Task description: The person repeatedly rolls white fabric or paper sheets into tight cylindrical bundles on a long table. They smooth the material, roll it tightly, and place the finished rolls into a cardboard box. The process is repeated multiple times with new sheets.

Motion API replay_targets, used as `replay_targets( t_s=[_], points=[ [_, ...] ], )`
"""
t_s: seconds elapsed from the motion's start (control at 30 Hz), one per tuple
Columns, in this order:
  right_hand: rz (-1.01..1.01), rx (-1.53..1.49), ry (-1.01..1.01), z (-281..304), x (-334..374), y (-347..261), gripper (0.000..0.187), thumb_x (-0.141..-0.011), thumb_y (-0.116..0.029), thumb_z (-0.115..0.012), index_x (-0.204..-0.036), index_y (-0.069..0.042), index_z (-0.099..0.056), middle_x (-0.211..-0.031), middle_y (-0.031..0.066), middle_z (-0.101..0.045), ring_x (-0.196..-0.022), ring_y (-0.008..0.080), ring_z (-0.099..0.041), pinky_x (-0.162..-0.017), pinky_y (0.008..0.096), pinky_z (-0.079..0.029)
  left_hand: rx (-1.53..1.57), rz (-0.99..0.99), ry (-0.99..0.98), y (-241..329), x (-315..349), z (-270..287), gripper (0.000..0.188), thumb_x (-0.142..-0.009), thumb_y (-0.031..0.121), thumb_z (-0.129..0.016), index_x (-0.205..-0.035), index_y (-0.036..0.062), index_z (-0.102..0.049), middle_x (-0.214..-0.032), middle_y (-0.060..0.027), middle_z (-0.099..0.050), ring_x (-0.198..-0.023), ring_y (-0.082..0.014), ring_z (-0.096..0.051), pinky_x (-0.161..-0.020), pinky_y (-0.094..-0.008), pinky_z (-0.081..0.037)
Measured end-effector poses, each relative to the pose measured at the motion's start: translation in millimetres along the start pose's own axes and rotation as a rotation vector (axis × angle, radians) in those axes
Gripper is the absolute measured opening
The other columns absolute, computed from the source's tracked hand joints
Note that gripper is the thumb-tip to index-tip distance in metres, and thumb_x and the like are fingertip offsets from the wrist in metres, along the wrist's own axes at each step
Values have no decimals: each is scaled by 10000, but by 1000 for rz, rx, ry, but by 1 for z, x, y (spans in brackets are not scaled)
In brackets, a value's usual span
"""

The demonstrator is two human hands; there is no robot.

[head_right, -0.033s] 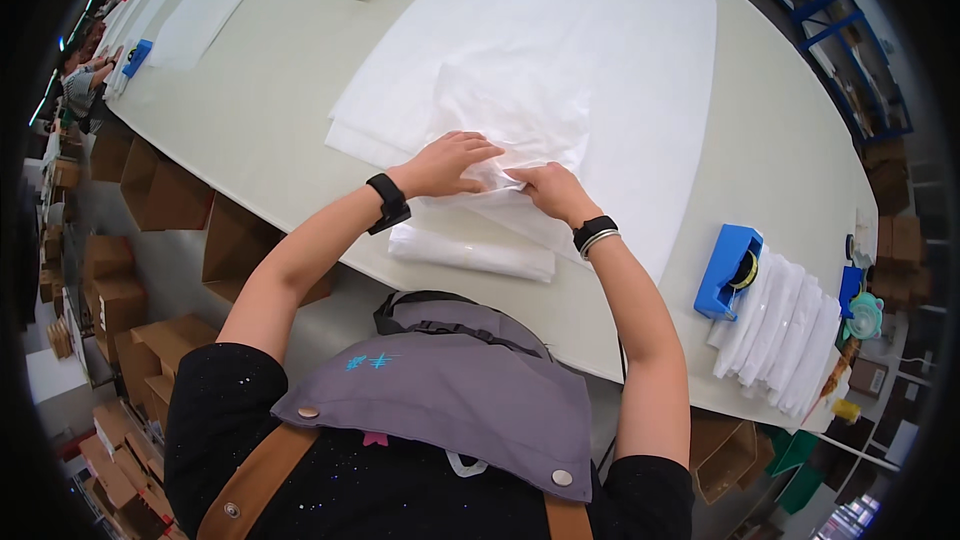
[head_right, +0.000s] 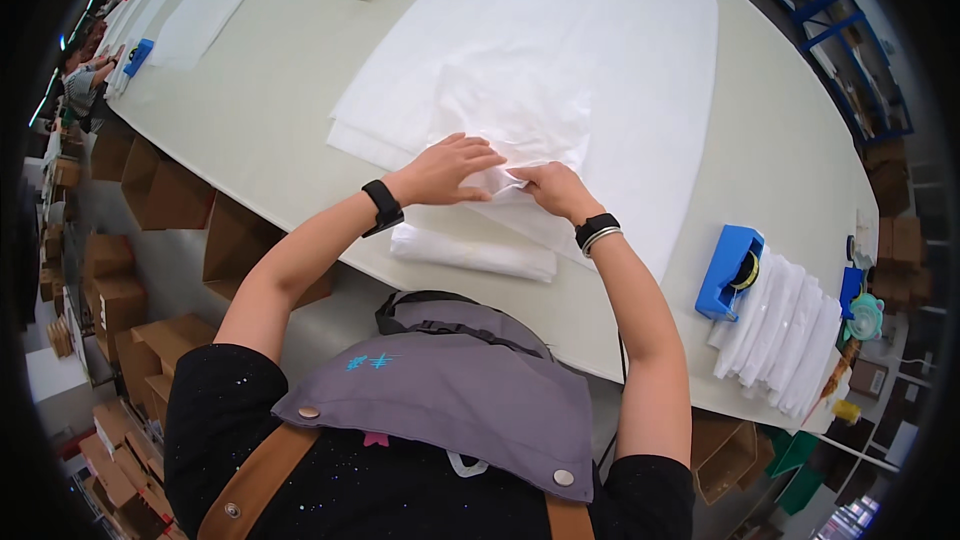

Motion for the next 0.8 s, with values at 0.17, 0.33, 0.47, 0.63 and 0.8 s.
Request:
replay_targets(
  t_s=[0.17,0.33,0.47,0.63,0.8],
  points=[
    [-148,-182,-138,0,-11,14,325,-925,-142,-659,-1247,-136,-703,-1112,132,-731,-1001,261,-668,-924,360,-498,-299,-36,82,18,21,3,554,-881,356,-728,-1366,127,-589,-1345,-85,-626,-1249,-271,-572,-1009,-386,-484],
    [-197,-235,-173,2,-24,21,315,-952,-160,-644,-1252,-74,-689,-1017,78,-734,-944,173,-632,-908,317,-480,325,436,59,-62,20,-8,293,-875,315,-746,-1102,131,-771,-981,-66,-760,-875,-280,-701,-792,-371,-549],
    [-231,-281,-193,2,-27,30,314,-955,-195,-646,-1231,-53,-696,-1011,62,-720,-962,169,-618,-926,316,-466,466,528,83,-81,19,3,348,-816,315,-811,-1085,102,-751,-971,-72,-737,-861,-281,-685,-772,-355,-551],
    [-250,-320,-179,1,-22,38,313,-958,-204,-652,-1226,-50,-699,-1005,53,-724,-956,155,-614,-925,311,-467,7,57,376,-20,40,38,267,-864,269,-761,-1041,84,-684,-1077,-53,-690,-1028,-269,-639,-846,-369,-555],
    [-225,-342,-201,-1,-30,39,315,-955,-216,-659,-1216,-44,-702,-998,45,-726,-943,147,-619,-915,309,-478,244,472,236,-94,42,-9,202,-968,271,-636,-983,71,-653,-917,-135,-675,-930,-329,-637,-765,-421,-527]
  ],
)
Point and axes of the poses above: each hand's wrist, its own x-axis away from the middle knuckle, its own z-axis out of the back of the hand, y = z × x, the point moved 10 cm from there along -x, towards the middle knuckle
